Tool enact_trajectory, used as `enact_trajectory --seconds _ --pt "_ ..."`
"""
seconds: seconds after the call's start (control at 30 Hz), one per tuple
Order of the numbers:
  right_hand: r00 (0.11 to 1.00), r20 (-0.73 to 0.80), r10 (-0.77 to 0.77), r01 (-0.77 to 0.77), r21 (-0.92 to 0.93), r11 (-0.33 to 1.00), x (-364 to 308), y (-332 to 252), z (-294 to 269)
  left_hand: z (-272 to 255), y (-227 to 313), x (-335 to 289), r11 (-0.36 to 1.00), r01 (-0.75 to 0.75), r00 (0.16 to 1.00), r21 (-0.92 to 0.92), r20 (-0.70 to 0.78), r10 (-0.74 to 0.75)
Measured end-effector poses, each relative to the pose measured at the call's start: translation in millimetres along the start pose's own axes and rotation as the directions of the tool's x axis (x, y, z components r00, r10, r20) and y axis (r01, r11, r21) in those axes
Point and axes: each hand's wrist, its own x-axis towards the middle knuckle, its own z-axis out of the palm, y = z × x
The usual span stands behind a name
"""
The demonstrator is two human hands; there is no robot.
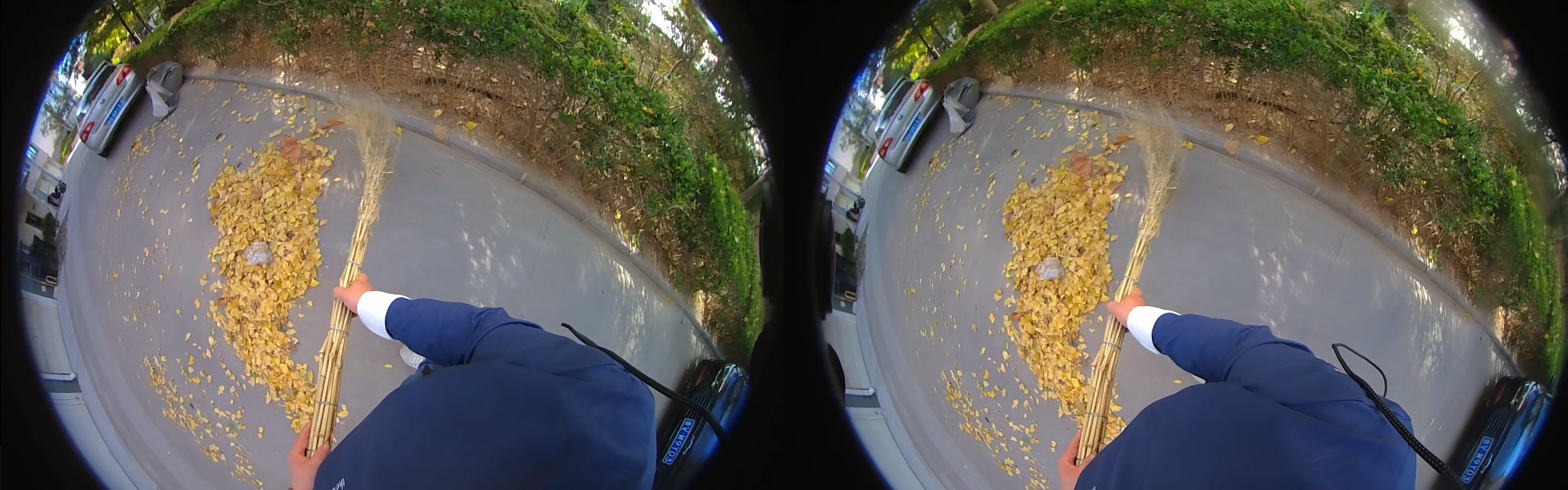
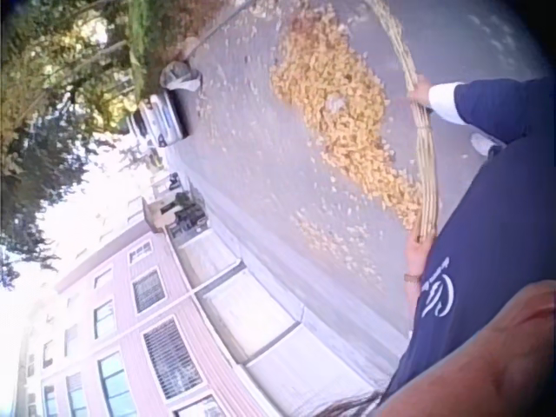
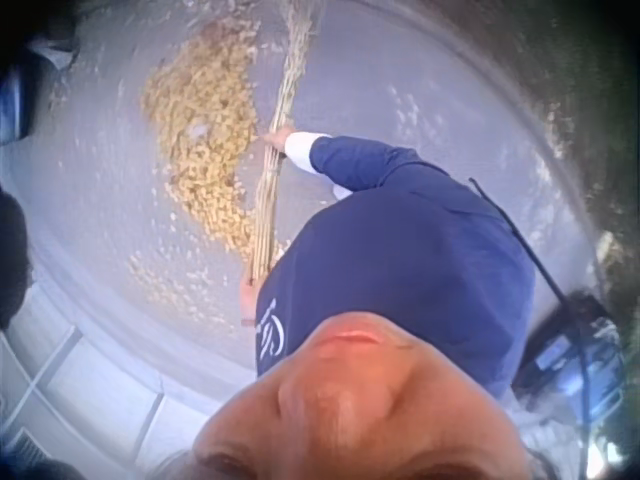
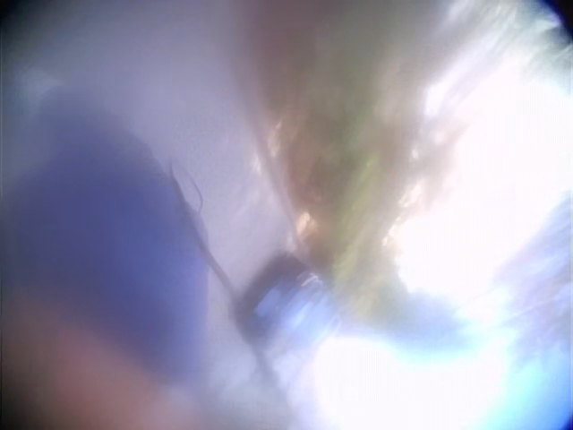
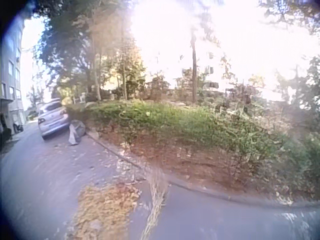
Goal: The person sweeps scattered yellow leaves on a paved driveway into a pile using a traditional straw broom. They then use a dustpan to scoop the leaves and transfer them into a white plastic bag.
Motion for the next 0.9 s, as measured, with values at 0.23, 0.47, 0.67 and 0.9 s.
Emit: enact_trajectory --seconds 0.23,0.47,0.67,0.9 --pt "0.956 -0.031 0.290 -0.218 0.586 0.780 15 26 -55 -53 119 81 0.938 -0.166 0.974 0.304 0.198 0.108" --pt "0.887 0.059 0.457 -0.387 0.635 0.669 184 -72 -59 -41 278 257 0.917 -0.232 0.960 0.324 0.225 0.164" --pt "0.894 0.190 0.406 -0.434 0.143 0.889 296 -214 55 -81 340 295 0.977 0.057 0.987 0.206 -0.162 -0.023" --pt "0.833 0.553 0.012 0.500 -0.763 0.410 337 -283 123 -82 311 292 0.957 0.131 0.935 -0.257 -0.288 -0.206"
